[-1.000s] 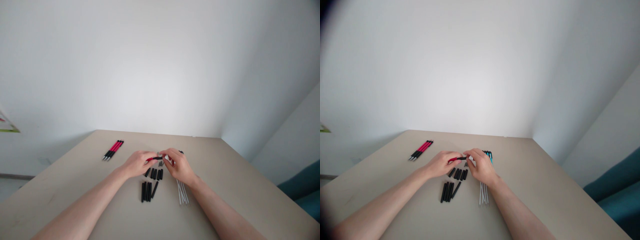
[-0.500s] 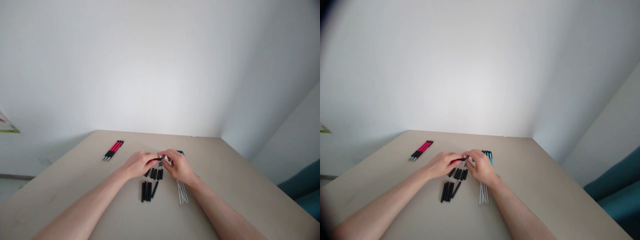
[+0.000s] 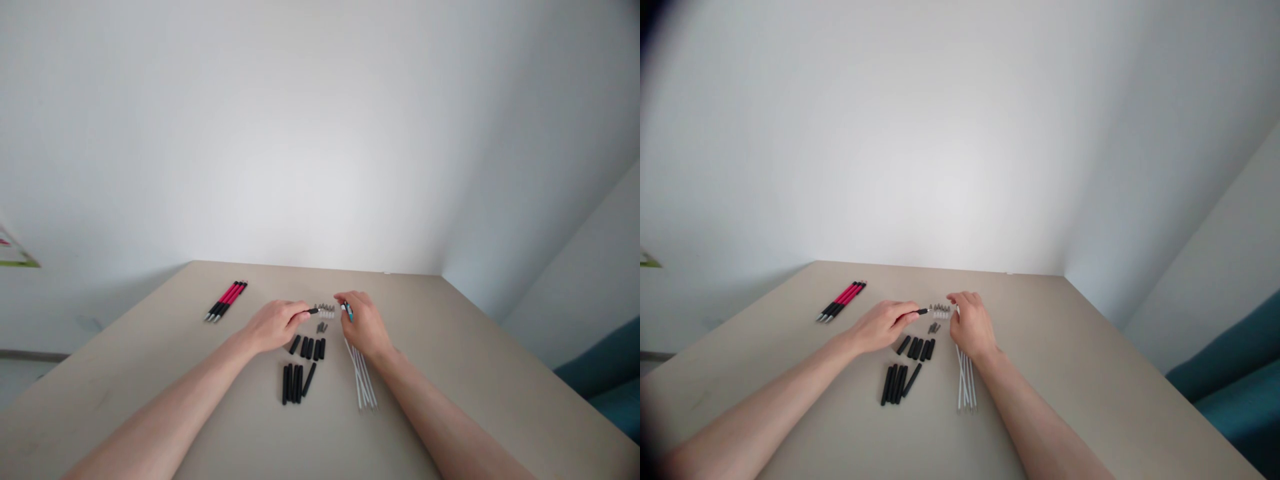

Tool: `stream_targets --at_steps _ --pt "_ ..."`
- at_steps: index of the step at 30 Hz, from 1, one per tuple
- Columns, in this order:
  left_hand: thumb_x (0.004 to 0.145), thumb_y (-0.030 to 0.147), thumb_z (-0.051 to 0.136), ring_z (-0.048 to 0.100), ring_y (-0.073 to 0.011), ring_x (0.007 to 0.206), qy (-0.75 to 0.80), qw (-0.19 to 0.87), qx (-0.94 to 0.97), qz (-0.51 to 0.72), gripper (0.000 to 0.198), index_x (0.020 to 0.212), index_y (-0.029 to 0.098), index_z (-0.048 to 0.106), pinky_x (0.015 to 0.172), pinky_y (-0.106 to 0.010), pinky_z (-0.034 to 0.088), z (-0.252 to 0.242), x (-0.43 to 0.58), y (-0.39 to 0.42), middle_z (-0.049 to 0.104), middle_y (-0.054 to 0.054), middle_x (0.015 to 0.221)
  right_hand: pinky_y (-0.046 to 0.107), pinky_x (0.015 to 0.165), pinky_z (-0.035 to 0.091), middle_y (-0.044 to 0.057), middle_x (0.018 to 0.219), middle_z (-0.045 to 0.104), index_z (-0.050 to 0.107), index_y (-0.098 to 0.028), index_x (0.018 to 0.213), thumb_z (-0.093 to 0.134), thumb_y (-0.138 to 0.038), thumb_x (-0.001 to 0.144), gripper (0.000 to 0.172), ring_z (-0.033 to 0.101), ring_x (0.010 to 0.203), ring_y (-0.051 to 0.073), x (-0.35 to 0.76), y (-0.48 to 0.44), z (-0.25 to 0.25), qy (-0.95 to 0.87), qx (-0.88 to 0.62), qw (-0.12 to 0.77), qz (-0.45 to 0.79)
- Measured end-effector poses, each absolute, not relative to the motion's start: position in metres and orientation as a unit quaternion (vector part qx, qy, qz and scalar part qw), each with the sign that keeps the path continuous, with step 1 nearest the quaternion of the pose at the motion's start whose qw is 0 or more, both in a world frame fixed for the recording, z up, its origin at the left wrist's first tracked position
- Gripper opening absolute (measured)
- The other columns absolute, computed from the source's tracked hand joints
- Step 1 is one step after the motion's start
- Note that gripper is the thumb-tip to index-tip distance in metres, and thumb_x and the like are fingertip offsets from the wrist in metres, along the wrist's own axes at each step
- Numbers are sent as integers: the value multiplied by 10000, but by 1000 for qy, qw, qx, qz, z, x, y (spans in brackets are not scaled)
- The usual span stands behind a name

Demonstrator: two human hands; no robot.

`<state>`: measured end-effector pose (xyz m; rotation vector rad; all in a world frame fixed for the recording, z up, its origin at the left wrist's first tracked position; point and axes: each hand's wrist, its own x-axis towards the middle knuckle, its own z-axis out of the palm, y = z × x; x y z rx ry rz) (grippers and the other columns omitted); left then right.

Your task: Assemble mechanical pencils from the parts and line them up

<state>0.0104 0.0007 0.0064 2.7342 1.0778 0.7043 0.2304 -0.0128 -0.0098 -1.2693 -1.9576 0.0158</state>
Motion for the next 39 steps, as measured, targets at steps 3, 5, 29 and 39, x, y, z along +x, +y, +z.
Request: stream_targets --at_steps 3,5,29,39 --pt "945 266 348 532 -136 603 367 74 898 232 248 832 205 561 580 -225 332 7 9 1 582 15 669 383 843 436 92 949 638 622 -160 993 462 27 674 403 524 927 232 233 -10 -14 -781 -506 366 4" --pt "948 278 334 513 -133 582 371 82 896 230 265 807 202 546 563 -225 314 8 9 1 565 19 651 387 855 431 94 960 639 627 -163 997 471 23 683 397 520 933 235 233 -10 -15 -786 -505 356 6" --pt "960 416 254 514 -156 559 431 102 878 180 373 916 227 572 530 -232 251 7 9 2 569 9 621 307 793 431 63 834 663 673 -162 873 464 19 688 333 556 836 188 229 -14 -9 -795 -491 354 40" --pt "961 413 249 470 -147 532 439 111 873 179 367 830 222 534 519 -239 214 4 9 4 505 18 579 299 852 405 67 895 657 683 -160 918 477 -23 727 313 532 907 196 230 -13 -10 -766 -554 324 30"
